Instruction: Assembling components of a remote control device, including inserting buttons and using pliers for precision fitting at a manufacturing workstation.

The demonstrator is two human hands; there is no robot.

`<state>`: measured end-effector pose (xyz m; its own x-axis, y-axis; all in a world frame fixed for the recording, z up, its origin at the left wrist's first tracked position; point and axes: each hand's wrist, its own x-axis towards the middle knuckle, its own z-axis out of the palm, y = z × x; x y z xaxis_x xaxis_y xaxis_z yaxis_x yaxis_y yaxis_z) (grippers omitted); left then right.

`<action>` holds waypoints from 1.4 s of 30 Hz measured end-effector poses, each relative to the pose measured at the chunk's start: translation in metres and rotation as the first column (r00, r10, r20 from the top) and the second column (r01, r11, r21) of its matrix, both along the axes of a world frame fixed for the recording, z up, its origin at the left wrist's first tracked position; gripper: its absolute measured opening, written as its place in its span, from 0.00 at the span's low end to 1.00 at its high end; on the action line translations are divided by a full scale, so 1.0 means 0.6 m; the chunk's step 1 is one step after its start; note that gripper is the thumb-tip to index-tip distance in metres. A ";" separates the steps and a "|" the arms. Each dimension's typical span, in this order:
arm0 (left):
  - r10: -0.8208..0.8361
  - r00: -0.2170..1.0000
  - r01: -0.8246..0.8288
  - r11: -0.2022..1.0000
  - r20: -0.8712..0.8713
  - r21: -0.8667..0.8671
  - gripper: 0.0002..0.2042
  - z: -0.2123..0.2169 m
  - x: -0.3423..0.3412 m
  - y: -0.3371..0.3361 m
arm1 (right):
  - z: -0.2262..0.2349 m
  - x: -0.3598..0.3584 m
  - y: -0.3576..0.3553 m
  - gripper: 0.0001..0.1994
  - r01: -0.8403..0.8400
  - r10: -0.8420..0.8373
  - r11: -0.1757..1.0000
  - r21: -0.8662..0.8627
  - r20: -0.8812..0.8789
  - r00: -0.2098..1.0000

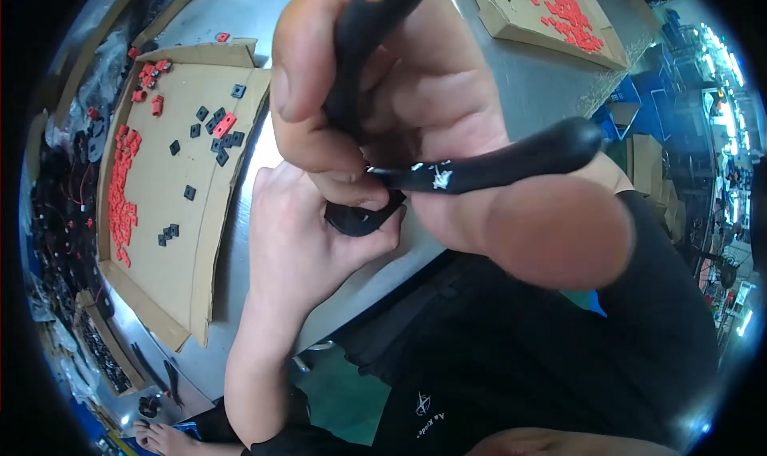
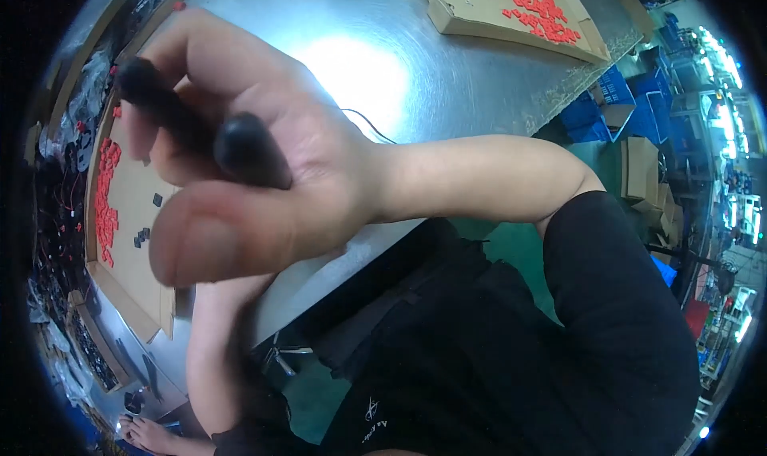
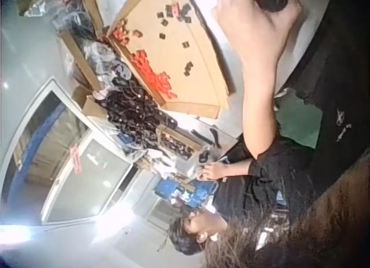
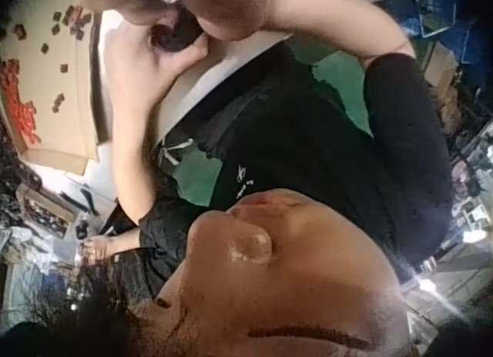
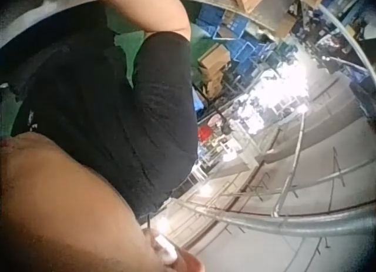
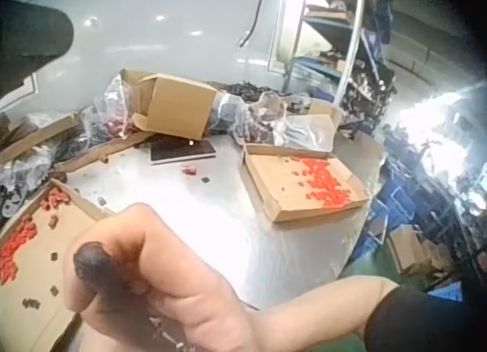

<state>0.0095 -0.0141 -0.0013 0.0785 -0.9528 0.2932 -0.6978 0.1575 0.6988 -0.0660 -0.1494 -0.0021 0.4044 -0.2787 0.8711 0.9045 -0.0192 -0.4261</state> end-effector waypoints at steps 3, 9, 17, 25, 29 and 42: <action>0.039 0.999 -0.039 0.999 0.026 -0.006 0.13 -0.002 -0.006 0.001 | 0.009 -0.021 -0.009 0.32 0.048 -0.053 0.996 -0.071 -0.080 0.995; 0.049 0.998 -0.049 0.999 -0.045 -0.002 0.12 0.002 -0.004 0.008 | 0.011 -0.008 0.009 0.33 0.230 -0.254 0.954 -0.190 -0.109 0.961; 0.073 0.997 -0.071 0.992 -0.010 0.101 0.10 0.029 -0.002 0.010 | 0.002 -0.017 -0.016 0.32 -0.197 0.154 0.921 -0.335 -0.151 0.976; 0.074 0.997 -0.074 0.996 0.011 0.051 0.11 -0.004 -0.001 0.016 | 0.039 0.005 -0.090 0.28 -0.510 0.418 0.652 -0.561 -0.295 0.859; 0.089 0.995 -0.088 0.996 0.056 -0.005 0.14 0.003 -0.012 0.000 | 0.038 0.074 -0.034 0.30 -0.359 0.240 0.853 -0.377 -0.327 0.914; 0.254 0.931 -0.251 0.967 0.264 -0.044 0.24 0.010 -0.009 0.014 | -0.006 -0.019 0.013 0.31 0.186 -0.138 0.977 0.105 -0.360 0.923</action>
<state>0.0042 -0.0058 0.0049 0.2341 -0.9089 0.3450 -0.8750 -0.0424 0.4822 -0.0777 -0.1417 -0.0055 0.6148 -0.4702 0.6331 0.6876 -0.0735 -0.7223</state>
